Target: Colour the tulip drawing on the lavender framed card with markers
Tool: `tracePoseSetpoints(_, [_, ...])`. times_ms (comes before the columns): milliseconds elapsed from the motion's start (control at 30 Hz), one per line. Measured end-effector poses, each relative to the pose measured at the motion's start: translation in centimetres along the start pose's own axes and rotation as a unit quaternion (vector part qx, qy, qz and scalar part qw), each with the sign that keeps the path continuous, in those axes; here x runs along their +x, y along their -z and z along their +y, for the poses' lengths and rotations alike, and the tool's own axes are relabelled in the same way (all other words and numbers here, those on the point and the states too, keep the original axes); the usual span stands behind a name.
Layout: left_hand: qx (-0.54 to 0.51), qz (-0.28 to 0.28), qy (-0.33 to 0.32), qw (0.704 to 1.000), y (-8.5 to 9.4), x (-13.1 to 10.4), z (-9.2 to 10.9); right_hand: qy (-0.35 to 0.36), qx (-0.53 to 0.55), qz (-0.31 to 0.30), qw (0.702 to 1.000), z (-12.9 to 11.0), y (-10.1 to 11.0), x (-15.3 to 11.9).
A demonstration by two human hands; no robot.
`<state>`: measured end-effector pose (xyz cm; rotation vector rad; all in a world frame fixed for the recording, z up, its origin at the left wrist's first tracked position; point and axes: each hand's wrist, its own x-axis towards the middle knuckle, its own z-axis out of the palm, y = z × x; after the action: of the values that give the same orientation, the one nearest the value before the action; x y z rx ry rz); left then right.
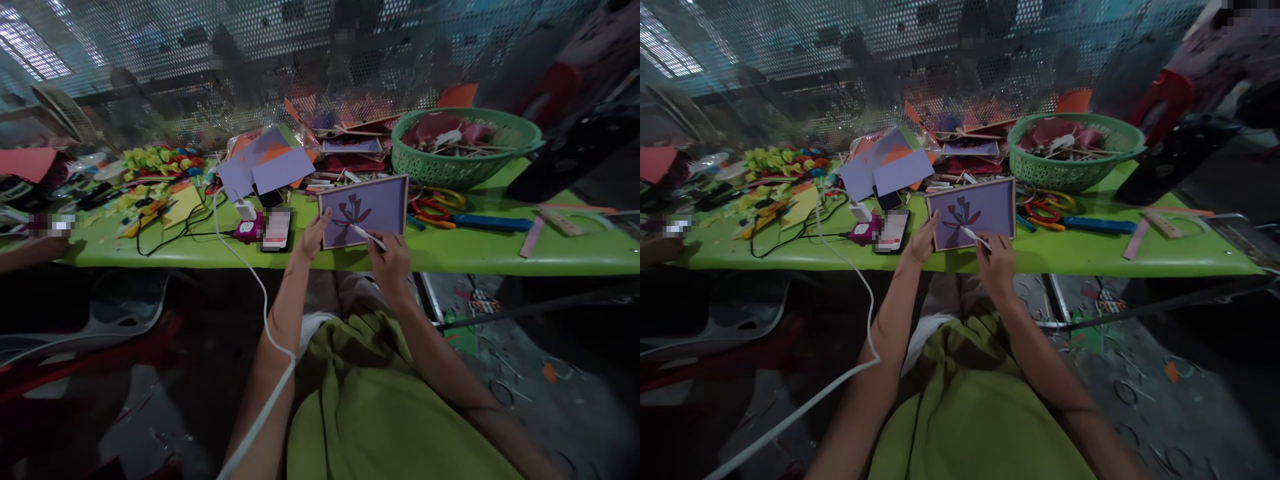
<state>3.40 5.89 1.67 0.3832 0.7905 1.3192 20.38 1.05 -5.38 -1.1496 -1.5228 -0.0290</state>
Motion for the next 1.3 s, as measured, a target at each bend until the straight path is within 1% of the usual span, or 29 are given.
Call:
tracePoseSetpoints(100, [0.063, -0.013, -0.021, 0.998, 0.4, 0.4, -0.1, -0.007, 0.0, 0.0, 1.0, 0.1, 0.1, -0.1])
tracePoseSetpoints(167, [0.075, -0.008, -0.027, 0.997, 0.6, 0.6, -0.1, -0.015, -0.001, 0.002, 1.0, 0.1, 0.2, -0.1])
tracePoseSetpoints(267, [0.067, -0.003, -0.026, 0.997, 0.7, 0.9, -0.2, -0.019, -0.006, 0.007, 1.0, 0.0, 0.2, -0.1])
tracePoseSetpoints(400, [0.06, -0.016, -0.031, 0.998, 0.9, 1.0, -0.3, -0.018, -0.008, 0.008, 1.0, -0.1, 0.3, 0.0])
tracePoseSetpoints(567, [0.047, -0.025, -0.028, 0.998, 1.1, 1.2, -0.4, -0.018, -0.002, 0.024, 1.0, 0.0, 0.3, 0.0])
tracePoseSetpoints(700, [0.046, -0.018, -0.033, 0.998, 1.2, 1.2, -0.4, -0.03, 0.002, 0.016, 0.999, 0.1, 0.3, -0.1])
tracePoseSetpoints(800, [0.05, -0.013, -0.026, 0.998, 1.1, 1.1, -0.3, -0.033, 0.014, 0.017, 0.999, 0.2, 0.2, -0.1])
tracePoseSetpoints(1000, [0.049, -0.034, -0.02, 0.998, 0.4, 0.4, -0.2, -0.018, 0.032, 0.003, 0.999, 0.3, 0.0, -0.1])
tracePoseSetpoints(1167, [0.051, -0.018, -0.023, 0.998, 0.1, 0.4, -0.2, 0.008, 0.014, 0.001, 1.0, -0.1, 0.0, 0.2])
tracePoseSetpoints(1300, [0.044, 0.0, -0.015, 0.999, 0.0, 0.6, -0.3, 0.013, 0.009, -0.004, 1.0, -0.4, -0.2, 0.3])
